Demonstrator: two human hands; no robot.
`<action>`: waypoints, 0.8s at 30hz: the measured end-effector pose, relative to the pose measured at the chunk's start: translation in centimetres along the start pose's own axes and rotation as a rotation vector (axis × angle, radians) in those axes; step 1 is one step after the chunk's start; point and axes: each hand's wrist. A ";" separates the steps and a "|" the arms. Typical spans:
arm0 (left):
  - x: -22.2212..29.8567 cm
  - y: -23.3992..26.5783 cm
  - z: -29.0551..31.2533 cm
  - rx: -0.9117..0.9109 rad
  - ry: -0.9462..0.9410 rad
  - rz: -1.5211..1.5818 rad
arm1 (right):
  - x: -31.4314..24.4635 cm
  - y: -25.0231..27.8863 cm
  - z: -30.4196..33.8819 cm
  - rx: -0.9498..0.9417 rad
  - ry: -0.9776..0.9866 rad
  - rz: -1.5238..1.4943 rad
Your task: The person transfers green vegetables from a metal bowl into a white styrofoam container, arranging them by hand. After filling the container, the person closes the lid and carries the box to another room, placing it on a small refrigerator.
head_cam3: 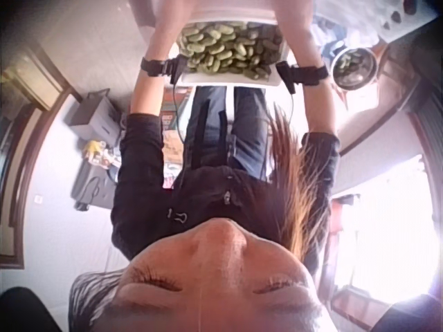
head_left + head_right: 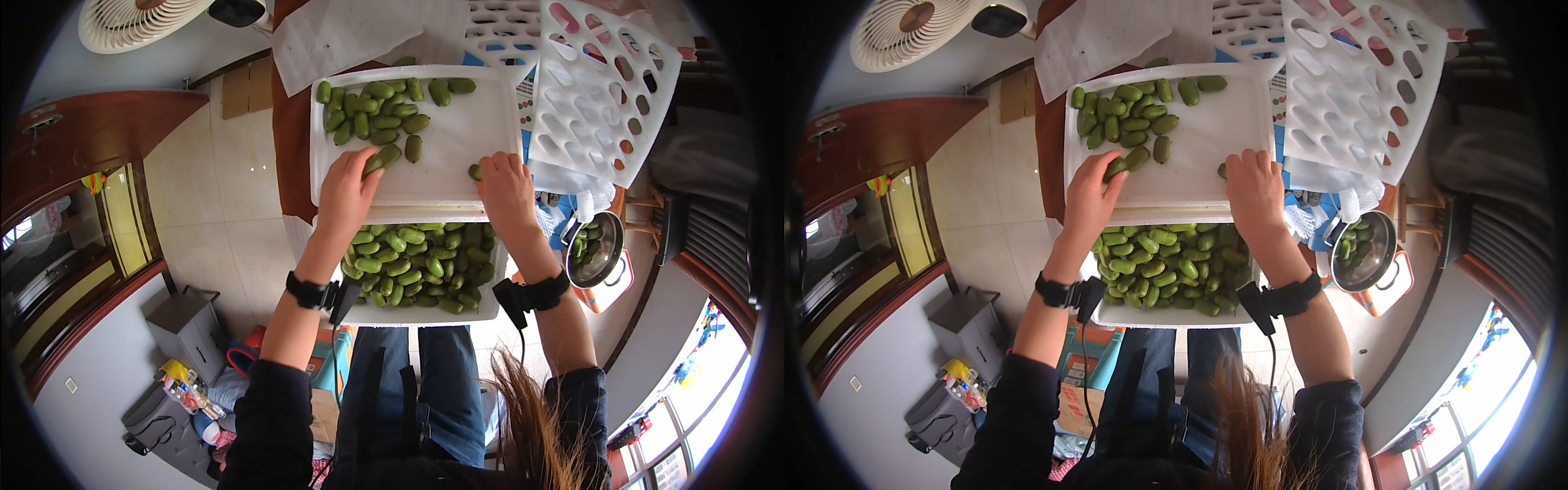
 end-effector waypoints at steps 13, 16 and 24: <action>0.7 -1.0 16.0 -0.447 0.160 0.296 | 1.3 -0.1 -1.8 -0.115 0.246 -0.246; 0.7 -2.8 16.5 -0.404 0.051 0.276 | 1.5 -0.6 -1.6 -0.132 0.152 -0.215; -0.6 2.6 11.5 -0.071 0.244 0.124 | 1.0 -0.5 -2.5 -0.103 0.193 -0.289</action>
Point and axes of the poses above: each hand's wrist, its own z-axis away from the middle knuckle, its own y-axis out of the back of the hand, x = y × z, and after that the axes turned 4 degrees about y, right-handed
